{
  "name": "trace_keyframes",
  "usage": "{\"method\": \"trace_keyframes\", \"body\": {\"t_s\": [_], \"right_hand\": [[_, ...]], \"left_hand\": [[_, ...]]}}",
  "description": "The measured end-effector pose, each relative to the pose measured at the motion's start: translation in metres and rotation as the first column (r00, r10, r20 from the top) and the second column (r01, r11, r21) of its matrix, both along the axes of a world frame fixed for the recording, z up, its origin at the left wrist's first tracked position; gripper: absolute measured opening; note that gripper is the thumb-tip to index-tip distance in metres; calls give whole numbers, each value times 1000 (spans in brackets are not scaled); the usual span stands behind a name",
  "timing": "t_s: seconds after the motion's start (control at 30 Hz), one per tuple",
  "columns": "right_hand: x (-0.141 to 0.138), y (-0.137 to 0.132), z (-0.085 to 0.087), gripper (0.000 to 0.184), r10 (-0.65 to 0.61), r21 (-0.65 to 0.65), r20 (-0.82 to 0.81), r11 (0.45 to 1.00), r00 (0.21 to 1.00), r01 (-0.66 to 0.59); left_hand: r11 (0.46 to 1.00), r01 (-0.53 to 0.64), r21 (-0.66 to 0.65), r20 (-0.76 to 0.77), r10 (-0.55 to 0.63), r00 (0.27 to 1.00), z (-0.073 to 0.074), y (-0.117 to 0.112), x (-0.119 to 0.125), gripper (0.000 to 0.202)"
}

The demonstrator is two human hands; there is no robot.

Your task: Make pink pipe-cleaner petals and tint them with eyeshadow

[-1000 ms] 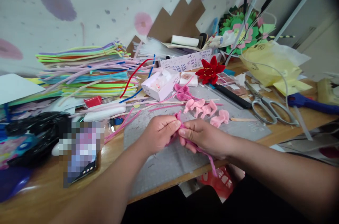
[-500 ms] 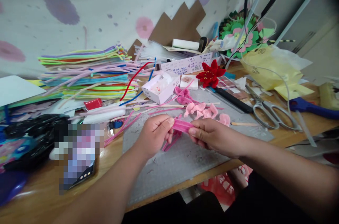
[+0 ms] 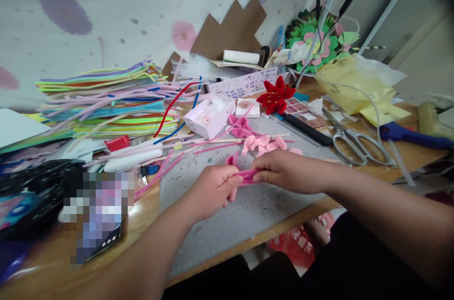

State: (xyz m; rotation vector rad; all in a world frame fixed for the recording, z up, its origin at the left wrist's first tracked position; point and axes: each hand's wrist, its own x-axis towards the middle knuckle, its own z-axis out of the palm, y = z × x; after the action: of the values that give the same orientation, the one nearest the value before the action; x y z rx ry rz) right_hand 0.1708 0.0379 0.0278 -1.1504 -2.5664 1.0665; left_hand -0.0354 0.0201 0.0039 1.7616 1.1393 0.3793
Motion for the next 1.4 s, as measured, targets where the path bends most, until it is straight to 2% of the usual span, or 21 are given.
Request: {"method": "trace_keyframes", "body": {"t_s": [0.17,0.3,0.5,0.6,0.73,0.87,0.93,1.17,1.4], "right_hand": [[5,3,3,17,14,73,-30,997,999,-12],[0,3,4,19,48,64,-8,997,999,-47],[-5,4,5,26,13,27,-81,1000,997,-11],[-3,3,2,28,-106,46,-166,992,980,115],[-5,-1,-8,28,-266,47,-272,956,925,289],[-15,-6,-18,28,-335,24,-363,929,869,368],[-19,-8,-22,28,-351,23,-396,920,848,392],[-31,-14,-26,29,-430,-69,-482,888,764,456],[-35,-16,-29,28,-424,-37,-512,880,747,474]], "left_hand": [[969,9,-247,131,24,991,-2,-2,3,25],[963,42,-267,160,1,987,-6,-5,7,20],[951,-36,-308,255,119,960,-6,-2,5,20],[933,-132,-336,354,255,900,-3,0,3,22],[885,-220,-410,478,414,774,-2,-1,5,21],[852,-278,-442,568,507,648,-5,-3,9,18],[843,-306,-443,591,531,607,-5,-4,11,15],[820,-349,-453,617,571,541,-3,-7,15,15],[828,-379,-414,603,561,567,-6,-6,13,12]]}}
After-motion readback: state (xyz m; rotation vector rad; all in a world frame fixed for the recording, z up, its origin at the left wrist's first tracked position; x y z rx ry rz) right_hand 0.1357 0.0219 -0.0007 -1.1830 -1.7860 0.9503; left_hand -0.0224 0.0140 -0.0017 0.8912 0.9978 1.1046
